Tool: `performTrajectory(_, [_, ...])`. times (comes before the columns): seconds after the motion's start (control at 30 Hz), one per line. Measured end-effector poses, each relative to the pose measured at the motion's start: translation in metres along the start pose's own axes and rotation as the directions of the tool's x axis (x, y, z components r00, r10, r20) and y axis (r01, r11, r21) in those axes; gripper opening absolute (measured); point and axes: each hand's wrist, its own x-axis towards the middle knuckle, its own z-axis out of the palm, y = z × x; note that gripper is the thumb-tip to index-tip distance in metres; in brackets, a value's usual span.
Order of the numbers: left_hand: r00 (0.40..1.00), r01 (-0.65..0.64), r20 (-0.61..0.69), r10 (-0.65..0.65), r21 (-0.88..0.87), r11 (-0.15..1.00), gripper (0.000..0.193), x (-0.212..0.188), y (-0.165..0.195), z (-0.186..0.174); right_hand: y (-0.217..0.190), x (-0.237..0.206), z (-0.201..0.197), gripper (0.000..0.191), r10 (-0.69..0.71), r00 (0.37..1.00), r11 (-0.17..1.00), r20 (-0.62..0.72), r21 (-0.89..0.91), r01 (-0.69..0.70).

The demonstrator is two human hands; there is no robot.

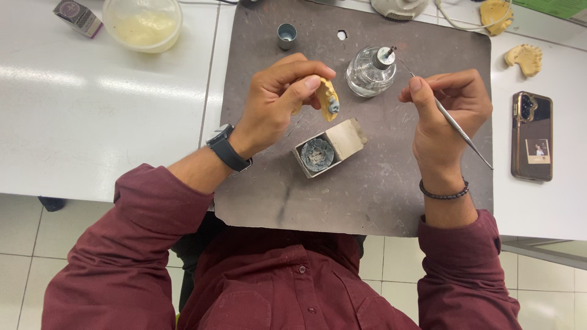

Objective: The person holds a dental model with a metal framework in one hand and uses a metal spatula tool to apply and shape blue wax on the framework. They periodically dip the tool tip into a small box of blue material or near a glass alcohol lamp and continue sculpting the wax on the model.

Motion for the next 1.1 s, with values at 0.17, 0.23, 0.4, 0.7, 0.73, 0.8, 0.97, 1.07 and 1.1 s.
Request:
performTrajectory(0.17, [1.000,-0.018,0.002,0.018,0.023,1.000,0.022,0.0005,-0.0005,-0.0007,0.0016,0.0016,-0.0013,0.024,-0.005,1.000,1.000,0.008,-0.018,0.005])
performTrajectory(0.23, [1.000,-0.021,0.002,0.021,0.025,0.999,0.021,-0.0002,-0.0004,-0.0009,0.0011,0.0011,-0.0013,0.024,0.004,1.000,1.000,0.008,-0.020,-0.004])
performTrajectory(0.4, [0.999,-0.033,0.001,0.033,0.035,0.999,0.022,0.0013,-0.0016,-0.0018,0.0004,0.0030,-0.0012,0.024,-0.006,1.000,0.999,0.025,-0.037,0.007])
performTrajectory(0.7, [0.999,0.025,-0.042,-0.027,-0.040,0.999,0.022,-0.0015,-0.0032,-0.0025,0.0028,0.0035,-0.0014,0.024,0.025,1.000,0.999,0.005,-0.025,-0.025])
performTrajectory(0.73, [0.998,0.041,-0.048,-0.044,-0.052,0.998,0.022,-0.0019,-0.0034,-0.0025,0.0033,0.0039,-0.0012,0.024,0.027,1.000,0.999,0.004,-0.027,-0.027])
performTrajectory(0.8, [0.996,0.072,-0.055,-0.076,-0.074,0.995,0.024,-0.0009,-0.0035,-0.0020,0.0035,0.0051,-0.0017,0.024,0.028,1.000,0.999,0.001,-0.032,-0.028])
performTrajectory(0.97, [0.998,0.047,-0.047,-0.051,-0.091,0.995,0.024,0.0005,-0.0038,-0.0017,0.0032,0.0068,-0.0030,0.021,0.034,0.999,0.998,-0.014,-0.045,-0.035])
performTrajectory(1.07, [0.999,0.023,-0.043,-0.026,-0.071,0.997,0.024,0.0015,-0.0052,-0.0019,0.0032,0.0075,-0.0034,0.020,0.012,1.000,1.000,0.026,-0.021,-0.012])
performTrajectory(1.1, [0.999,0.007,-0.038,-0.009,-0.059,0.998,0.024,0.0019,-0.0059,-0.0018,0.0030,0.0078,-0.0034,0.019,-0.001,0.999,1.000,0.046,-0.012,0.002])
